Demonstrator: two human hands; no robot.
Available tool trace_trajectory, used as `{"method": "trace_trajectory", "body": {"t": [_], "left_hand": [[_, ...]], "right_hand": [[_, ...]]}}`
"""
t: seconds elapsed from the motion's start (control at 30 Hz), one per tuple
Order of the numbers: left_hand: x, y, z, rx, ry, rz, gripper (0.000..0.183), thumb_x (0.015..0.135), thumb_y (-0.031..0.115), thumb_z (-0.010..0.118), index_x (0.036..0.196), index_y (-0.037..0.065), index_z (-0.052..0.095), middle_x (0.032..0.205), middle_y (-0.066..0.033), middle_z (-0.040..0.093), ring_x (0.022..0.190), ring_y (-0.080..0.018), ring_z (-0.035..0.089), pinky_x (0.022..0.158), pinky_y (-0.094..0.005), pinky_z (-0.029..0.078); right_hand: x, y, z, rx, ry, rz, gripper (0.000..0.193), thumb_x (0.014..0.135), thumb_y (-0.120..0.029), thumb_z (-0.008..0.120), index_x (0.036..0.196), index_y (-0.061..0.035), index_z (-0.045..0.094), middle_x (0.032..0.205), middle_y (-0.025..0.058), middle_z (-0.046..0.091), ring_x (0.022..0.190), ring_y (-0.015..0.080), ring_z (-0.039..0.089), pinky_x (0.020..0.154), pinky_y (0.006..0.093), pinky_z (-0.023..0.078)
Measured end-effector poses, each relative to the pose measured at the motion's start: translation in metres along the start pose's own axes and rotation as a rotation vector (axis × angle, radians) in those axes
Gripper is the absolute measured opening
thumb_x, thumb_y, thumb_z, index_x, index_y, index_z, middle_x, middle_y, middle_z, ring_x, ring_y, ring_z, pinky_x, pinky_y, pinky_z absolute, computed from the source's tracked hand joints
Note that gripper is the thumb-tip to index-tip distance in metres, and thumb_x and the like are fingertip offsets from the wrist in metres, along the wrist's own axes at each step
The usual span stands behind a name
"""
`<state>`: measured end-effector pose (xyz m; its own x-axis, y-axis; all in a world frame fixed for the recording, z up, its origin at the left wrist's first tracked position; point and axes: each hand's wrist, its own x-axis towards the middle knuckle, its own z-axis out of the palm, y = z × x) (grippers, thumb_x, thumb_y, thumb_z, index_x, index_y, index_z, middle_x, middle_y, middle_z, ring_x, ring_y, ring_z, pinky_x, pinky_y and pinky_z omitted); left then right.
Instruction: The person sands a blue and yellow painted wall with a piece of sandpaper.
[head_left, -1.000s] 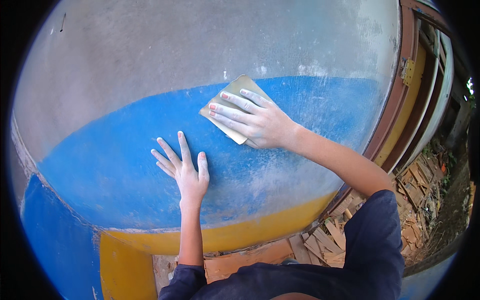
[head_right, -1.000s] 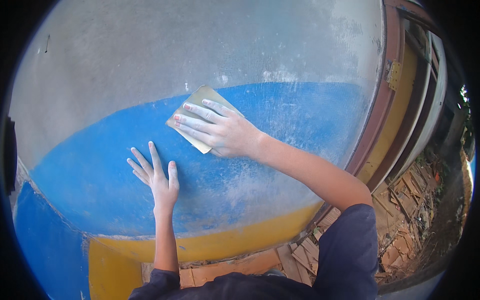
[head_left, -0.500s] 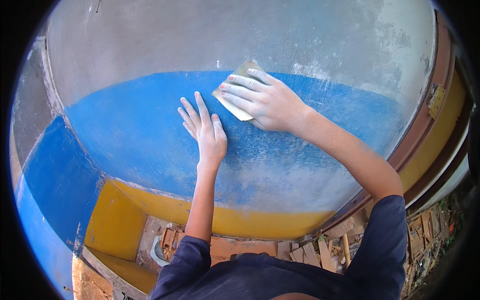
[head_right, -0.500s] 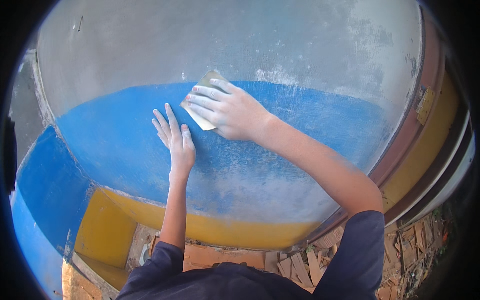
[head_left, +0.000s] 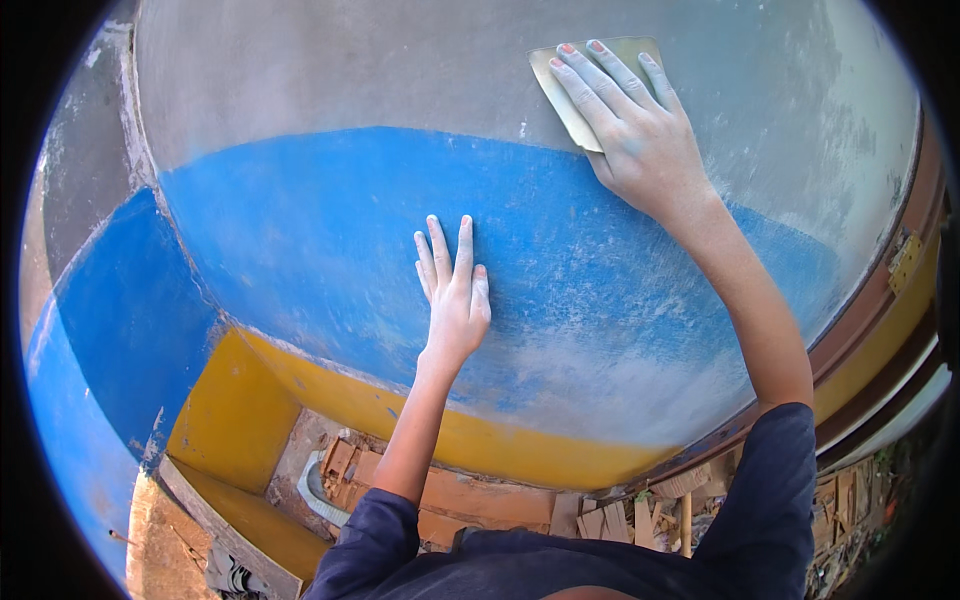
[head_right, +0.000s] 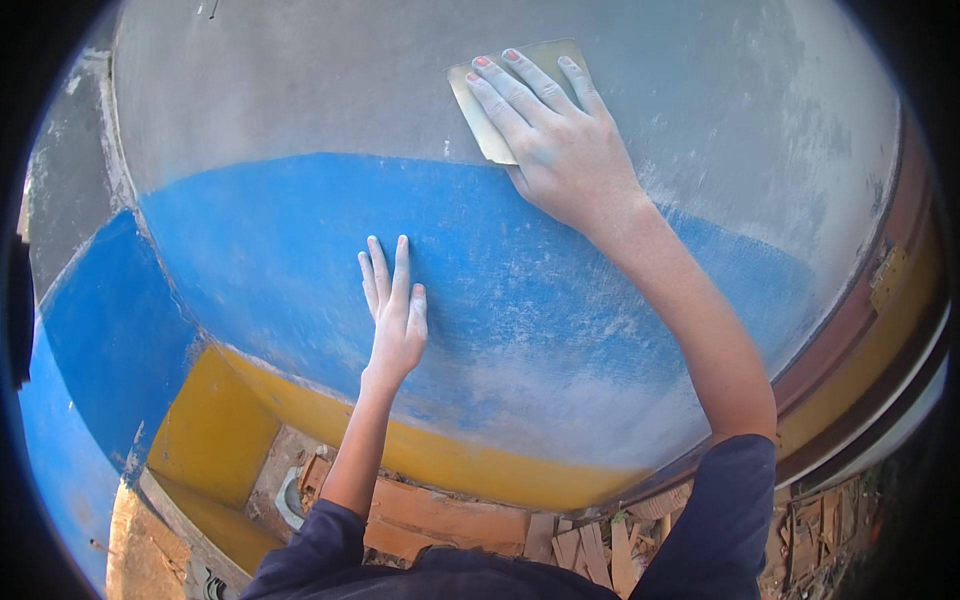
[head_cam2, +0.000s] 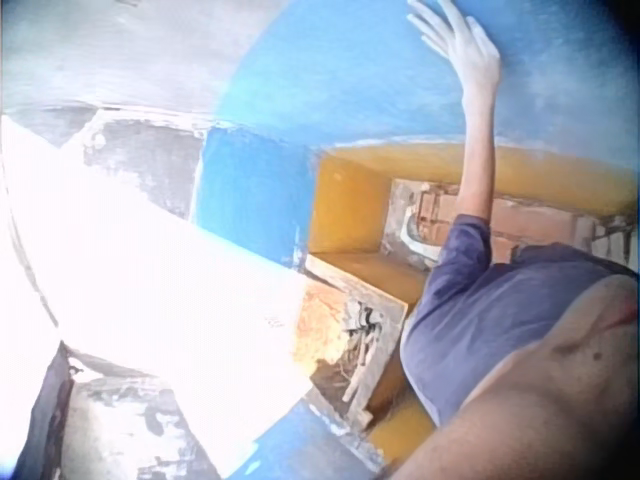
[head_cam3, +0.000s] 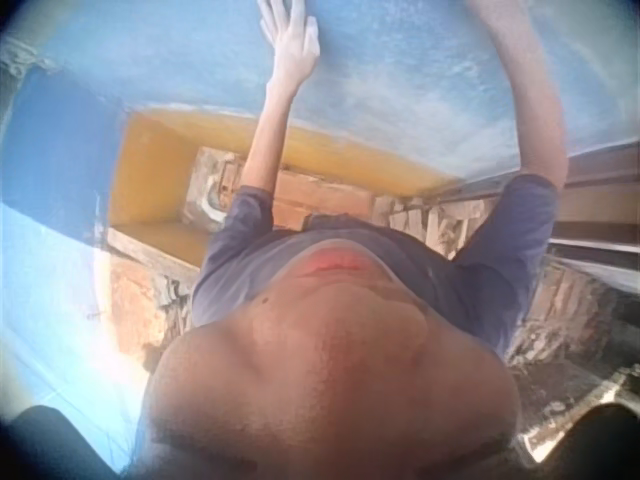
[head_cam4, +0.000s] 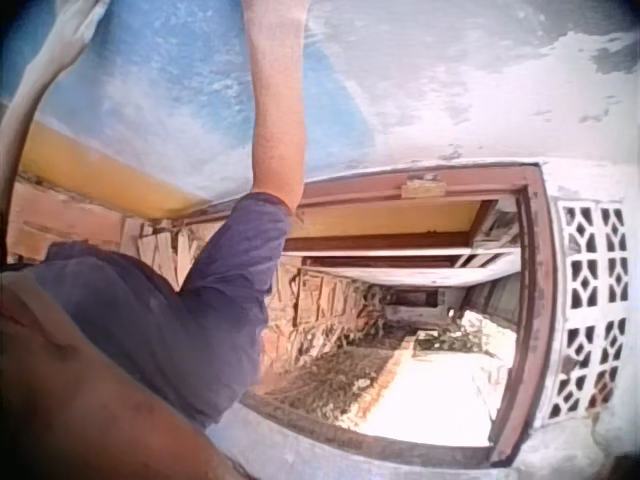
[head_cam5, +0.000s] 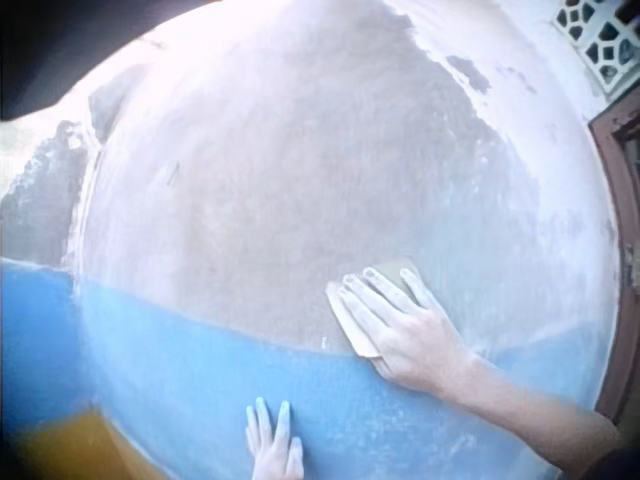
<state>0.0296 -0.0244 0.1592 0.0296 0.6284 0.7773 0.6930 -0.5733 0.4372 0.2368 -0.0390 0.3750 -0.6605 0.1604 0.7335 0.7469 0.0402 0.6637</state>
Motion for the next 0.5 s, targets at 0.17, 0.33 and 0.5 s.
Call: {"method": "trace_trajectory", "body": {"t": [0.17, 0.33, 0.5], "left_hand": [[0.008, -0.011, -0.01, -0.23, 0.019, 0.113, 0.06, 0.101, 0.016, 0.04, 0.159, 0.016, 0.025, 0.165, -0.0258, 0.001, 0.149, -0.0529, -0.003, 0.116, -0.0671, 0.003], [0.014, -0.025, -0.01, -0.14, -0.028, 0.093, 0.058, 0.104, 0.026, 0.037, 0.159, 0.014, 0.024, 0.165, -0.0257, -0.001, 0.15, -0.0504, -0.005, 0.117, -0.0649, 0.0], [0.017, -0.03, 0.001, -0.076, -0.02, 0.112, 0.06, 0.103, 0.03, 0.041, 0.16, 0.016, 0.024, 0.165, -0.026, -0.006, 0.148, -0.0533, -0.013, 0.112, -0.0705, -0.006]], "right_hand": [[-0.025, -0.049, 0.009, 0.178, -0.167, -0.164, 0.055, 0.092, -0.025, 0.059, 0.146, -0.016, 0.051, 0.152, 0.0029, 0.048, 0.142, 0.0207, 0.041, 0.117, 0.0469, 0.034], [0.002, -0.035, 0.004, -0.088, -0.049, 0.134, 0.062, 0.089, -0.027, 0.063, 0.147, -0.0124, 0.048, 0.15, 0.0066, 0.05, 0.141, 0.0247, 0.044, 0.116, 0.0485, 0.033], [-0.001, -0.044, -0.009, 0.058, -0.2, -0.052, 0.062, 0.088, -0.028, 0.065, 0.146, -0.0132, 0.05, 0.151, 0.005, 0.049, 0.142, 0.0247, 0.043, 0.12, 0.0493, 0.028]]}}
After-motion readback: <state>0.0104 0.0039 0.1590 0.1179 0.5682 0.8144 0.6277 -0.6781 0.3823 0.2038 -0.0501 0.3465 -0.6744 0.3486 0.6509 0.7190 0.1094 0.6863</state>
